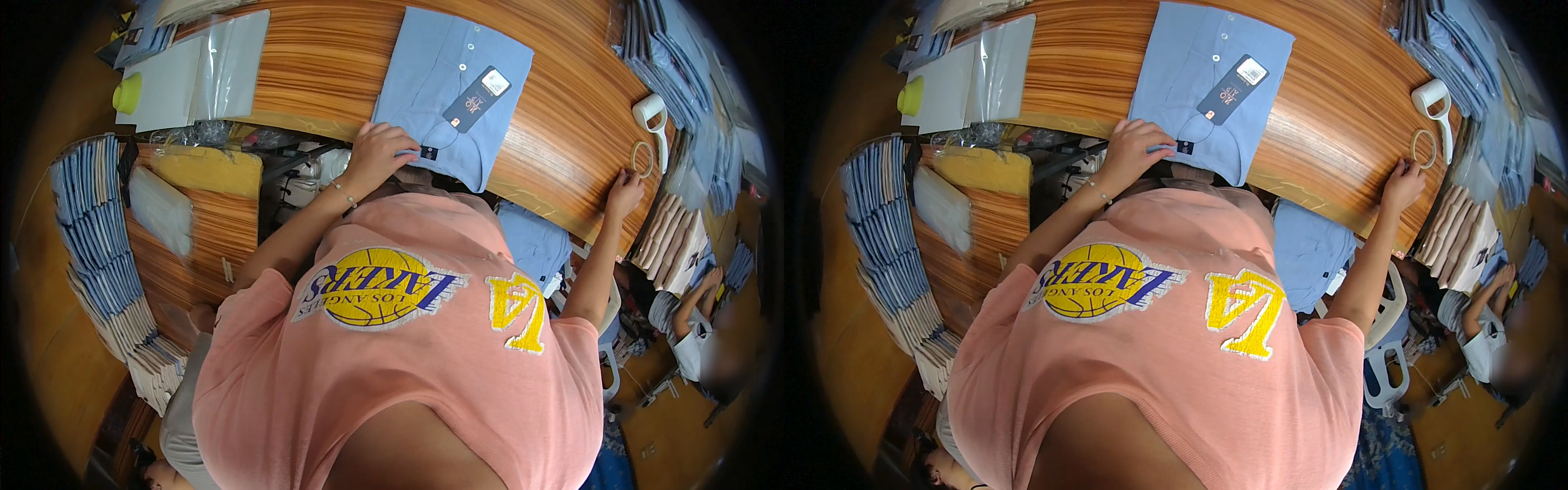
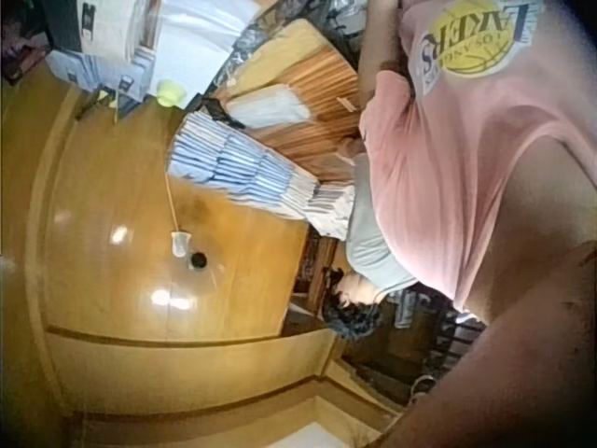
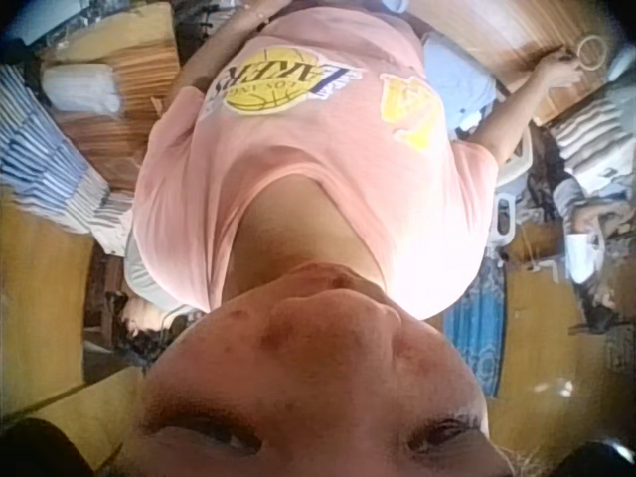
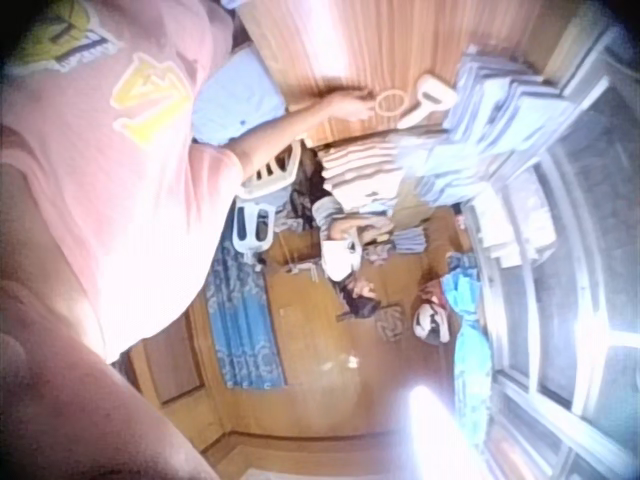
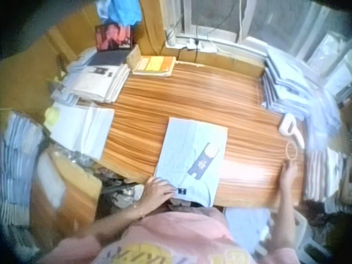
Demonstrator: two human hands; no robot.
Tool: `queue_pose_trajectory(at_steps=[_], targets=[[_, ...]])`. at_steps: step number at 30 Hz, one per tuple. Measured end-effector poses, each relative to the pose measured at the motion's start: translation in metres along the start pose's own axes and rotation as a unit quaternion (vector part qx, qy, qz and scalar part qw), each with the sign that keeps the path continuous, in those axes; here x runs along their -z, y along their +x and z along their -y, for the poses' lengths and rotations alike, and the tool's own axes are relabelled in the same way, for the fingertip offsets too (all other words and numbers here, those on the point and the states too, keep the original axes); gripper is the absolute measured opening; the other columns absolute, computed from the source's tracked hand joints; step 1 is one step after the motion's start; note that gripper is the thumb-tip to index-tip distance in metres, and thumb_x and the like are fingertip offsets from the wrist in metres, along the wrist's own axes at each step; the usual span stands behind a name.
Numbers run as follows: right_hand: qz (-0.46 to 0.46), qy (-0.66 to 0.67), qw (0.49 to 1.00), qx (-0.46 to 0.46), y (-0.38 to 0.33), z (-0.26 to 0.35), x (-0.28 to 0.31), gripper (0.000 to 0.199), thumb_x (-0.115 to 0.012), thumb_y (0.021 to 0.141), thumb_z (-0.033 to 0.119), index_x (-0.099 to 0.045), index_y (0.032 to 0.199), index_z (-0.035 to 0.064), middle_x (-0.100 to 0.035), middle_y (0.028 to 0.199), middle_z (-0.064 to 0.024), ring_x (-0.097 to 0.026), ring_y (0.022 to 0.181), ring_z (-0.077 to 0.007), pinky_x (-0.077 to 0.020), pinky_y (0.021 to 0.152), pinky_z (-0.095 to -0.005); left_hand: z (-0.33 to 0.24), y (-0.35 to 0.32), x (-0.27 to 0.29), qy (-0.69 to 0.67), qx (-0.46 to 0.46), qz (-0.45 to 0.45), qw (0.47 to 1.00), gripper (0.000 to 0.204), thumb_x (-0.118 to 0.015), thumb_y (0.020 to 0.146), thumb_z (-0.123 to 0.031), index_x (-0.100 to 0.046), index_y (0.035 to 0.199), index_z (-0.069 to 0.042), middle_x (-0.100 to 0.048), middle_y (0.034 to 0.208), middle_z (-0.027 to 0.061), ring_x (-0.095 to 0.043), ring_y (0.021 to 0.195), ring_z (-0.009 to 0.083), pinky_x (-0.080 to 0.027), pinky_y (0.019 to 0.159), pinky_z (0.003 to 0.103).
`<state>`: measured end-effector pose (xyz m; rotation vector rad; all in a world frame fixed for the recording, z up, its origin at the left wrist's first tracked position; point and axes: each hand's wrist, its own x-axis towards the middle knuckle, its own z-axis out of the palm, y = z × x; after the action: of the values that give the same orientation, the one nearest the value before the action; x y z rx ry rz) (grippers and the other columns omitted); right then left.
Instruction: The person folds a light blue shirt on a wooden table, places a cardboard insert inside, and then places the folded shirt into a clear plastic bag. The person then seals the bag and stacks it with other packaged shirts.
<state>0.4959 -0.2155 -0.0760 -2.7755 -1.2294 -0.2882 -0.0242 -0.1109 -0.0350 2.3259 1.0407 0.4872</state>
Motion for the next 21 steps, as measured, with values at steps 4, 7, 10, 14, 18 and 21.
queue_pose_trajectory(at_steps=[4, 7, 10, 14, 18, 21], targets=[[0.003, 0.06, 0.998, -0.011, 0.015, -0.028, -0.018, 0.038, -0.064, 0.081, 0.036, -0.058, 0.101, 0.0035, -0.058, 0.097, -0.0204, -0.054, 0.095, -0.0381, -0.0441, 0.077, -0.0465, -0.005, 0.004, 0.001, 0.002, -0.029, 0.023, 0.999, 0.009, -0.068, 0.073, -0.021, -0.067, 0.077, -0.013, -0.061, 0.081, -0.003, -0.054, 0.082, 0.0166, -0.036, 0.074, 0.031], [0.009, 0.019, 0.999, -0.038, 0.011, -0.011, -0.006, 0.044, -0.067, 0.079, 0.039, -0.058, 0.099, 0.0017, -0.057, 0.096, -0.0216, -0.055, 0.093, -0.0383, -0.0441, 0.077, -0.0456, -0.005, 0.004, 0.001, 0.01, -0.033, 0.049, 0.998, 0.007, -0.064, 0.076, -0.018, -0.066, 0.077, -0.011, -0.06, 0.081, -0.0015, -0.054, 0.082, 0.0177, -0.037, 0.074, 0.031], [0.036, -0.006, 0.996, -0.087, -0.011, -0.014, 0.006, 0.049, -0.069, 0.077, 0.042, -0.058, 0.102, 0.0017, -0.057, 0.1, -0.0228, -0.055, 0.095, -0.0375, -0.0437, 0.079, -0.0446, -0.002, 0.003, 0.002, -0.009, -0.045, 0.059, 0.997, 0.007, -0.062, 0.078, -0.016, -0.062, 0.078, -0.008, -0.06, 0.081, 0.0015, -0.054, 0.082, 0.0197, -0.038, 0.075, 0.032], [0.07, 0.107, 0.987, -0.102, -0.034, 0.001, 0.024, 0.039, -0.069, 0.079, 0.032, -0.06, 0.1, -0.0002, -0.062, 0.093, -0.0205, -0.061, 0.084, -0.0312, -0.0473, 0.07, -0.039, -0.003, -0.003, 0.005, -0.039, -0.031, 0.042, 0.998, 0.008, -0.061, 0.079, -0.014, -0.059, 0.079, -0.006, -0.06, 0.081, 0.0045, -0.055, 0.082, 0.0221, -0.039, 0.077, 0.033], [0.043, 0.347, 0.937, 0.024, -0.048, 0.054, 0.036, 0.022, -0.064, 0.085, 0.011, -0.058, 0.101, -0.0019, -0.065, 0.089, -0.0106, -0.061, 0.076, -0.0152, -0.0482, 0.067, -0.0269, 0.004, -0.009, -0.001, -0.055, -0.04, 0.02, 0.997, 0.008, -0.063, 0.077, -0.011, -0.058, 0.08, -0.005, -0.06, 0.083, 0.0052, -0.055, 0.083, 0.0233, -0.04, 0.078, 0.034], [0.259, 0.337, 0.9, 0.099, -0.098, 0.178, 0.109, 0.021, -0.06, 0.084, 0.008, -0.05, 0.101, 0.0025, -0.062, 0.09, -0.0156, -0.06, 0.076, -0.0221, -0.047, 0.065, -0.0345, 0.006, -0.015, -0.004, -0.059, -0.044, 0.009, 0.997, 0.009, -0.064, 0.076, -0.009, -0.058, 0.08, -0.005, -0.061, 0.084, 0.0053, -0.056, 0.084, 0.0235, -0.04, 0.079, 0.034]])
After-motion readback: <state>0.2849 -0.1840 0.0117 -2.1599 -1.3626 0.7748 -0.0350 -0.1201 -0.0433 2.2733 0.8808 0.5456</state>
